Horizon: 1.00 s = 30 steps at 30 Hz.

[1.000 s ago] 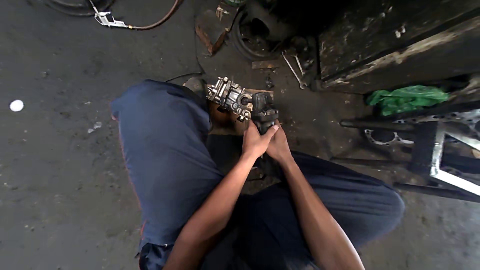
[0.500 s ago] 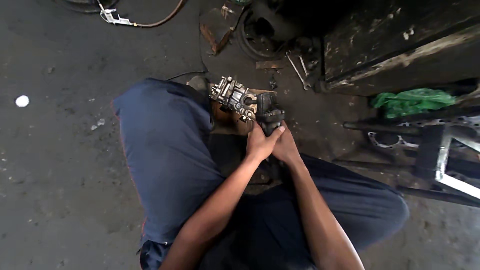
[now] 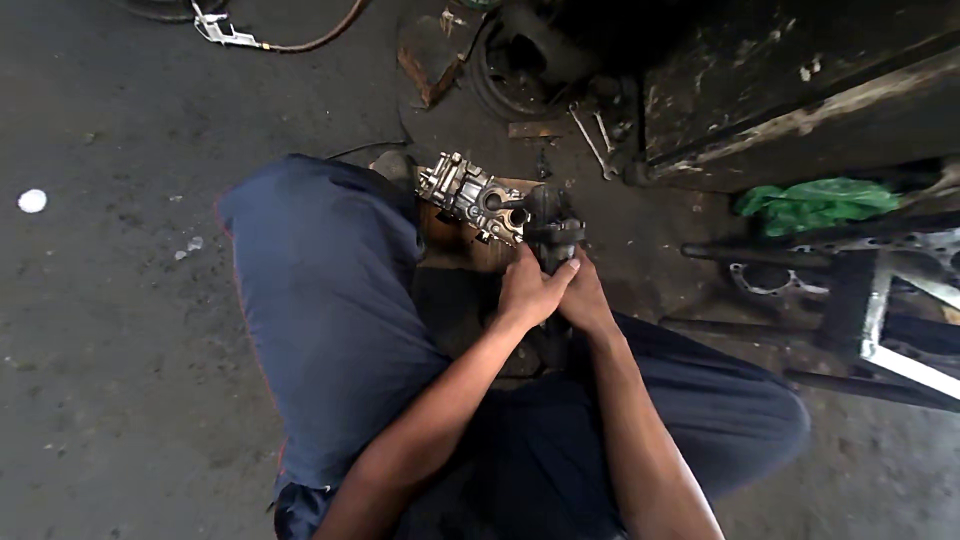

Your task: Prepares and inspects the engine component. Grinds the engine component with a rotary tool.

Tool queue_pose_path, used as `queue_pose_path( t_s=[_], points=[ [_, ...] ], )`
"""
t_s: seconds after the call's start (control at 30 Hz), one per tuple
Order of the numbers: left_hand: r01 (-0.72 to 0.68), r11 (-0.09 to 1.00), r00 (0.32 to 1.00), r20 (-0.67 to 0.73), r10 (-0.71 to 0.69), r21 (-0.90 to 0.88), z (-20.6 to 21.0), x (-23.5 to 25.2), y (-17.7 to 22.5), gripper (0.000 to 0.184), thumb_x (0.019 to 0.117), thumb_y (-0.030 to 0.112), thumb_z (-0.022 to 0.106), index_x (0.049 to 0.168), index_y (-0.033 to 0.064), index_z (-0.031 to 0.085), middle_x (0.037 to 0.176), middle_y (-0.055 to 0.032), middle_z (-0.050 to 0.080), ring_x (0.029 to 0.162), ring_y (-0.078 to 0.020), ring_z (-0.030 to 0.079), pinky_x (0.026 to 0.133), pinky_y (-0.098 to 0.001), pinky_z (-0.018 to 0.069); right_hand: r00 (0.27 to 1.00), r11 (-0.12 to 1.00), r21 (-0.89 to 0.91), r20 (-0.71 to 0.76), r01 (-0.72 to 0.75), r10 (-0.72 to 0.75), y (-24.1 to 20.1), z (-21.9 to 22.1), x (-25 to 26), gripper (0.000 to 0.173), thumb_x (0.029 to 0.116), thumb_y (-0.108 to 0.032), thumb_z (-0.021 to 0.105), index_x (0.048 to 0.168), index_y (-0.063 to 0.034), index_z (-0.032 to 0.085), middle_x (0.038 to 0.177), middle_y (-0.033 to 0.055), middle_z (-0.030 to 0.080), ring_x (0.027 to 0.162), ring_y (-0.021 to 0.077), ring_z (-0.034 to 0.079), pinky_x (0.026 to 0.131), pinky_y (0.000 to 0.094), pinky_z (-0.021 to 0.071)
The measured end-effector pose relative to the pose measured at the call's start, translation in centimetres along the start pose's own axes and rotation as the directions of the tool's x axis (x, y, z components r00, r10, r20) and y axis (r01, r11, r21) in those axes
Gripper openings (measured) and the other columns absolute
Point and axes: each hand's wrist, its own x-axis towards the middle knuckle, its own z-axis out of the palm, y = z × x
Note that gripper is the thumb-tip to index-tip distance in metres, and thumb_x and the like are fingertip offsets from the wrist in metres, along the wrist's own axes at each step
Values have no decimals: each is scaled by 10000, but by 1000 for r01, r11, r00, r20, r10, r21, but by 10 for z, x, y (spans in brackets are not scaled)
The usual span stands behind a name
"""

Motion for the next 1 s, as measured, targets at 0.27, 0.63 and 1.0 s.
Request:
queue_pose_path(
  t_s=[0.27, 0.63, 1.0],
  points=[
    [11, 998, 999, -53, -15, -70, -2, 22, -20, 771, 961, 403, 729, 1539, 54, 357, 1208, -196, 681, 1114, -288, 682, 990, -505, 551, 997, 998, -4, 39, -63, 64, 13, 21, 21, 596, 913, -200, 730, 1435, -49, 484, 1210, 133, 682, 1120, 182, 669, 999, 417, 549],
    [-25, 991, 1000, 0, 25, -134, 2, 2, -8, 788, 969, 408, 718, 1549, 42, 329, 1173, -186, 689, 1061, -255, 696, 969, -460, 564, 997, 986, -152, 25, -62, 66, -4, -2, 3, 666, 898, -269, 733, 1469, -64, 457, 1182, 128, 696, 1103, 192, 681, 983, 447, 554],
    [18, 1000, 998, -56, -19, -19, -4, 29, -30, 839, 942, 407, 749, 1570, 63, 312, 1275, -190, 665, 1193, -275, 658, 1045, -486, 531, 999, 994, 104, 5, -44, 44, 26, 38, 23, 590, 914, -187, 721, 1435, -36, 488, 1218, 119, 682, 1121, 152, 667, 1000, 372, 557]
  ],
)
